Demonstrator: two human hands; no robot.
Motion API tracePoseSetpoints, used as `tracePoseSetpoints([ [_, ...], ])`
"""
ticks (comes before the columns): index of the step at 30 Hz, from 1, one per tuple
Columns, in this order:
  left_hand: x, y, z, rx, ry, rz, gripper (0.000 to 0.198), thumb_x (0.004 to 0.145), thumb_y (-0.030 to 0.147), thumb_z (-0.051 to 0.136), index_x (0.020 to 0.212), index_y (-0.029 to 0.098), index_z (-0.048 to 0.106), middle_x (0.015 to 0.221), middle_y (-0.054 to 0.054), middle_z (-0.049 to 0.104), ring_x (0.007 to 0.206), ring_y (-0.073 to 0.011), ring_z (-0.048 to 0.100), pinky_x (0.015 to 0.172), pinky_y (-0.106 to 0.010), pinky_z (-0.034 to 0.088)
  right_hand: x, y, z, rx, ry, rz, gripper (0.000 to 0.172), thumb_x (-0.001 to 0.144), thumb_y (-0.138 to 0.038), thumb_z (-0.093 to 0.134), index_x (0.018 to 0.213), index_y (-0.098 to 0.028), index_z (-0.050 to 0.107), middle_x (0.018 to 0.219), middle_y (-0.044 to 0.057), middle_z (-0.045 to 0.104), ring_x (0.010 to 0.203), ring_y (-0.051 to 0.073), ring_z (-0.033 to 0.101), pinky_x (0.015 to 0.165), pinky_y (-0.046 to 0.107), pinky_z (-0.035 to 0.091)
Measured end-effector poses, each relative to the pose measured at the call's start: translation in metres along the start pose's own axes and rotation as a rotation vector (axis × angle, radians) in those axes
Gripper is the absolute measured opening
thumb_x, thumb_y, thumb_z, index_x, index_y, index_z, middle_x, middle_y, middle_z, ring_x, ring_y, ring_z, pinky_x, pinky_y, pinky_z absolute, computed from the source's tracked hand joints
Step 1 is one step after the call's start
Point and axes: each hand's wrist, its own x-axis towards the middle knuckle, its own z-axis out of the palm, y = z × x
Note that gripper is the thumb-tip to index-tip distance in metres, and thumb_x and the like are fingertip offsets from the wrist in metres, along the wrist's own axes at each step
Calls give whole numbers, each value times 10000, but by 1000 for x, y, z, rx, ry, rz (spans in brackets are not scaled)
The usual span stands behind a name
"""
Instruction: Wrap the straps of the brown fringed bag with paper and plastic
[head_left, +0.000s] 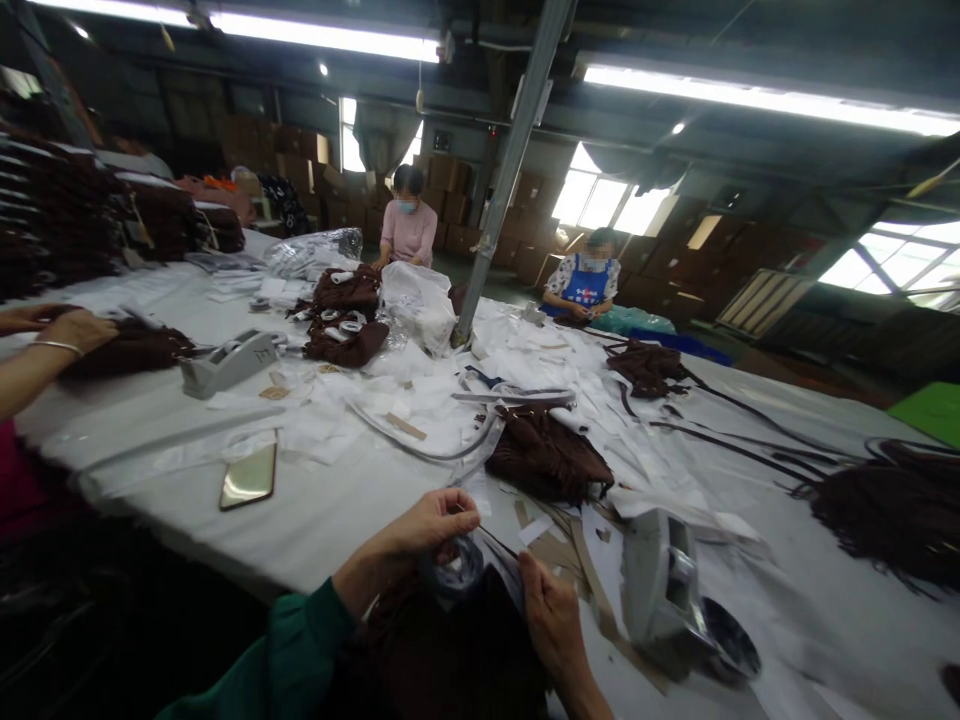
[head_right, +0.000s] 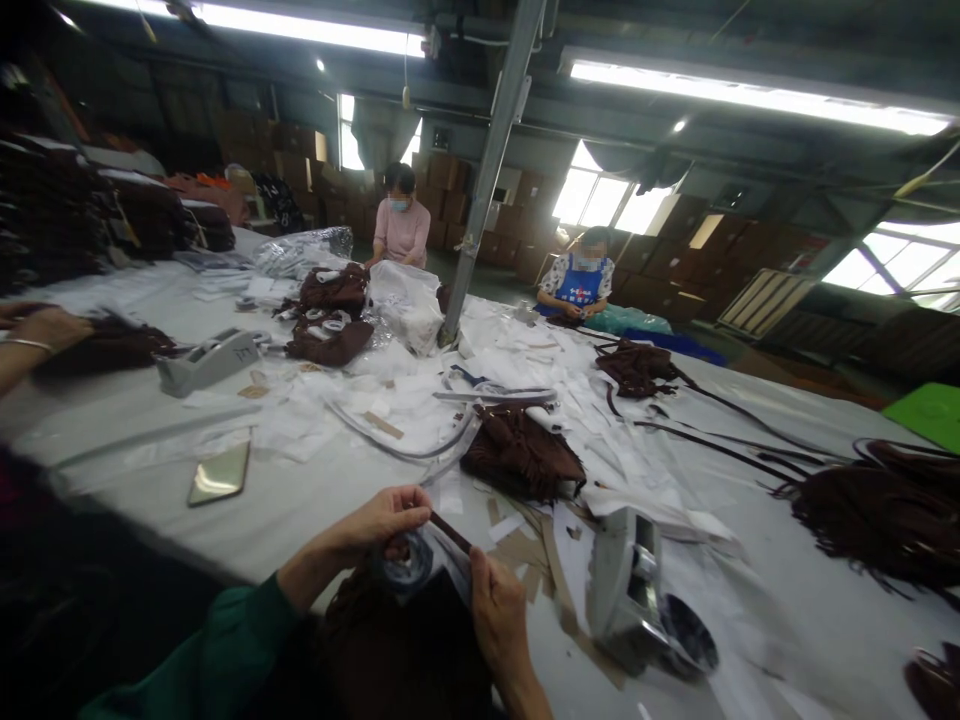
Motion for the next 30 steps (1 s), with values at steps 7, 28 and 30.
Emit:
tracePoseSetpoints([
  [7,9,3,-16,-49,121,43,477,661,566,749,782,176,503,481,116,403,341,-11,285,340,-133,242,11,23,-8,70,-69,-19,508,907,-572,355,673,-194,602,647,33,621,631,191,614,577,285,479],
  [28,12,48,-83,1066,-9,263,116,734,261,611,659,184,568,463,62,449,440,-93,366,465,-210,233,21,10,-38,324,-342,56,407,560,-126,588,939,-199,718,826,-10,720,753,187,645,663,247,508],
  [30,8,40,-74,947,-48,144,177,728,313,663,713,176,551,488,61,479,434,-87,379,452,-202,248,19,19,-38,332,-325,65,385,577,-145,592,933,-203,725,841,-7,720,772,192,644,692,260,510],
])
